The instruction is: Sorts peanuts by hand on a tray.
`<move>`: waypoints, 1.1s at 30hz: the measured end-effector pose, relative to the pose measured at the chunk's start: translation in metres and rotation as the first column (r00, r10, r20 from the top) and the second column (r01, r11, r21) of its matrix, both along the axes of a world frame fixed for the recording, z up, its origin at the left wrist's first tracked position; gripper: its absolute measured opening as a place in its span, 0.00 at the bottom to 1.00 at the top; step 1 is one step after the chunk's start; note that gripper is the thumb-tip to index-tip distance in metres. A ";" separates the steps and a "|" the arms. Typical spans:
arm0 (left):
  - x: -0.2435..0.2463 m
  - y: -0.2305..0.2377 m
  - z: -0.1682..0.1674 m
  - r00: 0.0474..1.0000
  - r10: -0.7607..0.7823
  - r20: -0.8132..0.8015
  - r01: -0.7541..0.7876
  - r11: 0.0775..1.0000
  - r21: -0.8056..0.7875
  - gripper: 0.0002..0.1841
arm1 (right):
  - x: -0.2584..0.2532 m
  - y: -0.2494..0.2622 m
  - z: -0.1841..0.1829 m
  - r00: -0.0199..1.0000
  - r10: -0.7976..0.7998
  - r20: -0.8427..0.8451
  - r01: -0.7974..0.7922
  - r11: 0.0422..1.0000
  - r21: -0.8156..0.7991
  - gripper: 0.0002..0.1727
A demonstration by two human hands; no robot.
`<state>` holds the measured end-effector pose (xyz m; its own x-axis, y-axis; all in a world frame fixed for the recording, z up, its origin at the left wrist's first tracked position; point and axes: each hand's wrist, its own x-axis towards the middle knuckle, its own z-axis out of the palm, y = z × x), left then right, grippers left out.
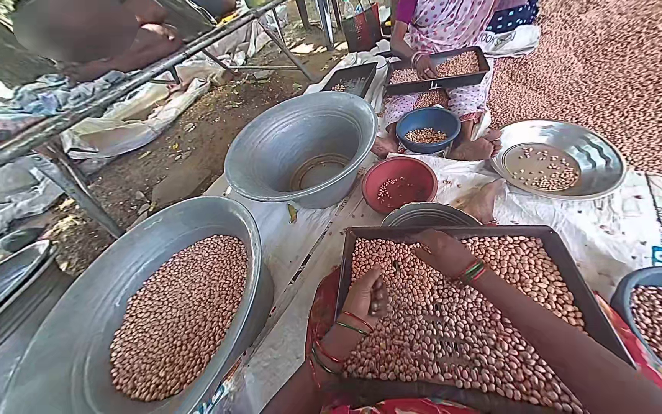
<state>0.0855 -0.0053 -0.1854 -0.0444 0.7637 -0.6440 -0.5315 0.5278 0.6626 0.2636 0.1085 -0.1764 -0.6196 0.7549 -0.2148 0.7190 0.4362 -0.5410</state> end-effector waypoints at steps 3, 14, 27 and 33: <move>-0.027 -0.006 0.000 0.992 0.123 -0.032 -0.120 0.990 0.070 0.23 | -0.035 0.005 -0.037 0.997 0.044 0.069 -0.037 0.995 -0.093 0.26; -0.051 -0.015 -0.014 0.993 0.046 -0.111 -0.017 0.968 0.249 0.17 | 0.091 -0.073 -0.067 0.987 0.152 0.049 -0.159 0.950 0.270 0.14; -0.011 -0.006 0.005 -0.477 -0.720 -0.504 0.546 0.207 -0.812 0.20 | -0.044 -0.142 -0.073 0.739 0.652 -0.168 -0.634 0.758 0.152 0.10; -0.009 -0.005 0.005 -0.482 -0.724 -0.493 0.542 0.196 -0.817 0.19 | 0.041 -0.114 -0.013 0.687 0.651 0.323 -0.437 0.725 -0.532 0.18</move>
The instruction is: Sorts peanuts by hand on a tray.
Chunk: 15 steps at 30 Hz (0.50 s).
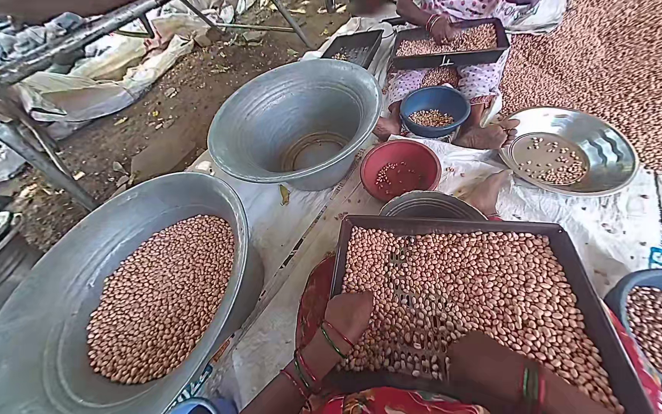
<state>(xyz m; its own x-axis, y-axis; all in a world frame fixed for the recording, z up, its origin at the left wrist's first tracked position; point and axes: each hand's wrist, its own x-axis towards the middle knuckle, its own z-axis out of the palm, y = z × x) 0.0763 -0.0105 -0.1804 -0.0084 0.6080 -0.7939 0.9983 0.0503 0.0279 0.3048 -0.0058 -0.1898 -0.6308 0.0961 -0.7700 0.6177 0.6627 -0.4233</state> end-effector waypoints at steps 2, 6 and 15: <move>0.009 0.007 0.009 0.999 0.023 -0.033 -0.024 0.999 -0.039 0.22 | 0.033 0.018 0.019 0.969 -0.203 0.139 0.206 0.979 -0.007 0.18; 0.008 0.013 0.009 0.998 0.055 -0.002 -0.055 0.998 -0.039 0.24 | 0.067 0.026 0.022 0.775 -0.513 -0.371 0.629 0.683 0.371 0.14; -0.004 0.020 -0.023 -0.116 0.460 0.881 -0.576 0.691 -0.437 0.11 | 0.042 0.054 -0.017 0.679 -0.507 -0.530 0.731 0.528 0.432 0.15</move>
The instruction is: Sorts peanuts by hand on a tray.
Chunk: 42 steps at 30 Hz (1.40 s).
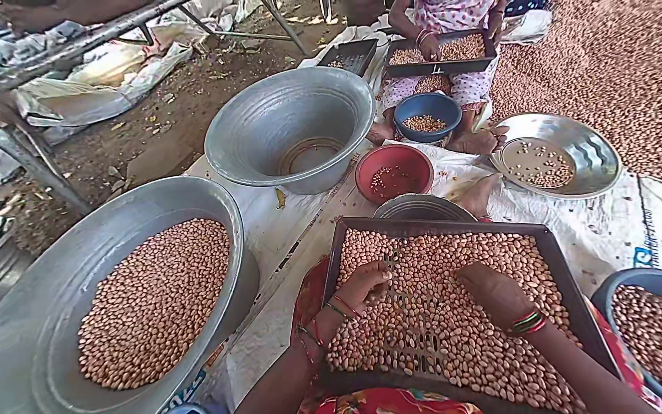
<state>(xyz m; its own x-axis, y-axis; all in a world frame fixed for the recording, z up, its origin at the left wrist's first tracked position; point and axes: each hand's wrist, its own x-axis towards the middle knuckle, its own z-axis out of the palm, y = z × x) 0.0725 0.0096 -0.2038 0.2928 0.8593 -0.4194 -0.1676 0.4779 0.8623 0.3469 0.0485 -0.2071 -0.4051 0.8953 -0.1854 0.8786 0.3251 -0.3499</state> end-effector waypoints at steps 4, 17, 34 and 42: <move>0.034 0.037 -0.003 0.870 -0.082 -0.486 0.148 0.984 0.098 0.13 | 0.013 -0.001 0.031 0.855 -0.378 -0.356 0.267 0.908 -0.324 0.11; 0.086 0.070 -0.016 0.126 -0.278 -0.952 0.624 0.769 -0.143 0.24 | 0.012 -0.024 0.035 0.923 -0.062 0.379 0.254 0.839 -0.481 0.22; 0.089 0.061 -0.010 0.060 -0.318 -0.946 0.576 0.785 -0.228 0.23 | -0.008 -0.004 0.025 0.951 0.009 0.308 0.150 0.861 -0.486 0.22; 0.098 0.057 -0.001 0.008 -0.364 -0.931 0.558 0.774 -0.298 0.22 | 0.016 -0.010 0.034 0.984 -0.177 -0.036 0.117 0.776 -0.620 0.15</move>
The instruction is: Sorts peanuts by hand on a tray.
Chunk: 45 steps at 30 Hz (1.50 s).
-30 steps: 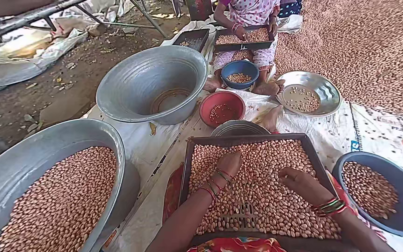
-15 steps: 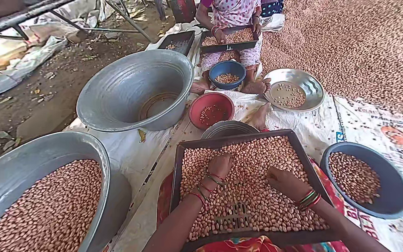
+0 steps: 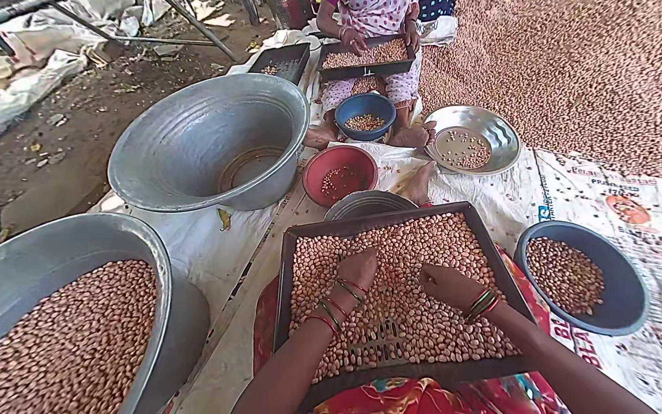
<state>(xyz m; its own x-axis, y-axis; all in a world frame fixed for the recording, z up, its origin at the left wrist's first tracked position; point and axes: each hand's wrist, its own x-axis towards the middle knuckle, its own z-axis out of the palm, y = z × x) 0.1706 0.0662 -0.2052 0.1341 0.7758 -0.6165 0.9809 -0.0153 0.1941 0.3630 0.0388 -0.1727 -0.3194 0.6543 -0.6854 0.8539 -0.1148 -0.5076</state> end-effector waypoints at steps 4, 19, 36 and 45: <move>0.003 0.003 0.000 1.000 -0.004 0.002 0.004 1.000 -0.006 0.22 | -0.005 -0.015 0.007 0.997 0.081 0.005 -0.081 0.997 0.003 0.15; -0.080 -0.096 -0.005 0.035 0.860 0.510 -0.549 0.443 -0.709 0.15 | -0.103 -0.066 -0.035 0.804 0.590 0.067 -0.594 0.797 0.107 0.17; -0.083 -0.110 0.000 -0.247 0.877 0.412 -0.419 0.287 -0.861 0.21 | -0.139 -0.052 0.013 0.831 0.546 -0.104 -0.317 0.619 0.719 0.10; -0.127 -0.100 0.017 -0.710 0.415 0.569 -0.502 0.268 -0.822 0.30 | -0.184 0.062 -0.046 0.876 0.471 -0.105 -0.375 0.800 0.468 0.25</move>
